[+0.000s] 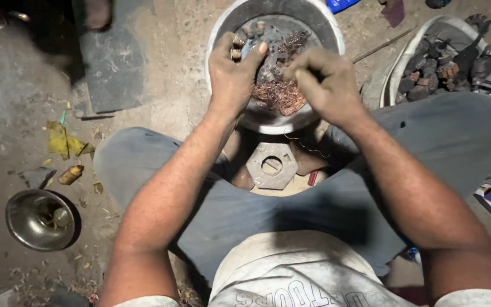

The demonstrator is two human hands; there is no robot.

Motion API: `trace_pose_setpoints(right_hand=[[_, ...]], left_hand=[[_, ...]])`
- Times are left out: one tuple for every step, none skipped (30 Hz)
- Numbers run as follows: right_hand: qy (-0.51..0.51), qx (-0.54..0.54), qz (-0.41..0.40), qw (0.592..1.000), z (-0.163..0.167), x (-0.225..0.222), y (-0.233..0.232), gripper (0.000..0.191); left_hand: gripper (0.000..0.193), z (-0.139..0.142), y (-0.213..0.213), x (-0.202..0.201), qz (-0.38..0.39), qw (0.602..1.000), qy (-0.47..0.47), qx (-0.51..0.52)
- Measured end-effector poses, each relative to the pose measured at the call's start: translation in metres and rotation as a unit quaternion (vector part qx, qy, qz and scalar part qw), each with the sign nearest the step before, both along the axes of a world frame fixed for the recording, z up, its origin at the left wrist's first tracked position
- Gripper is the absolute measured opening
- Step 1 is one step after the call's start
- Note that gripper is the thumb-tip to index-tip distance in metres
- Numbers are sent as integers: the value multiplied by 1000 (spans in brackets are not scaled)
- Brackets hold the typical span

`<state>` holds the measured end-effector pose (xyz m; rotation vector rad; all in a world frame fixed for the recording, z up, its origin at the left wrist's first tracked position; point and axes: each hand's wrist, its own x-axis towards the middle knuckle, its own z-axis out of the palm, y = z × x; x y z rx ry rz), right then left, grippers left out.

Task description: The person sits on the ground and pulls copper wire windings out of electric motor armatures by hand, dropping the copper into a basin between their legs and placing the stripped metal parts aside. They continue working through the motor pieces one at a time.

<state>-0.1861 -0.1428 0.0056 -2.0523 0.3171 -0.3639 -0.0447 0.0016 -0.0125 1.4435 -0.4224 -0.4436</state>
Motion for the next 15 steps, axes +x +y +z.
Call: trace_pose_setpoints(right_hand=[[20, -31, 51, 998, 0, 0, 0, 14], [37, -62, 101, 992, 1, 0, 0, 14], [46, -79, 72, 993, 0, -1, -1, 14], [56, -96, 38, 993, 0, -1, -3, 15], [68, -115, 3, 991, -1, -1, -6, 15], [39, -90, -17, 995, -1, -2, -8, 14], [7, -66, -35, 997, -1, -3, -11, 13], [-25, -43, -48, 998, -2, -5, -12, 13], [-2, -35, 4, 999, -2, -6, -13, 14], [20, -25, 57, 998, -4, -6, -13, 15], [41, -15, 108, 993, -5, -6, -13, 16], [84, -53, 102, 990, -7, -6, -11, 16], [126, -91, 93, 983, -9, -4, -10, 16], [168, -128, 82, 974, -12, -3, -9, 17], [160, -165, 53, 972, -13, -2, -9, 16]], left_hand=[[22, -2, 1, 0, 8, 1000, -3, 0], [22, -4, 2, 0, 10, 1000, 18, -14], [21, -6, 3, 0, 10, 999, 37, -27], [21, -7, 4, 0, 6, 998, 57, -40], [20, -8, 3, -1, 7, 999, 44, -24], [20, -9, 2, 0, 8, 999, 32, -11], [20, -9, 2, 0, 12, 1000, 19, 1], [20, -8, 1, 2, 16, 1000, 7, 8], [21, -7, 1, 4, 23, 1000, -4, 17], [22, -7, 3, 5, 31, 999, -13, 29], [23, -6, 4, 7, 33, 999, 21, 4], [24, -7, 5, 8, 32, 998, 54, -21], [26, -7, 5, 8, 29, 995, 86, -47], [27, -8, 6, 8, 25, 996, 74, -41], [28, -9, 4, 4, 21, 997, 63, -36]])
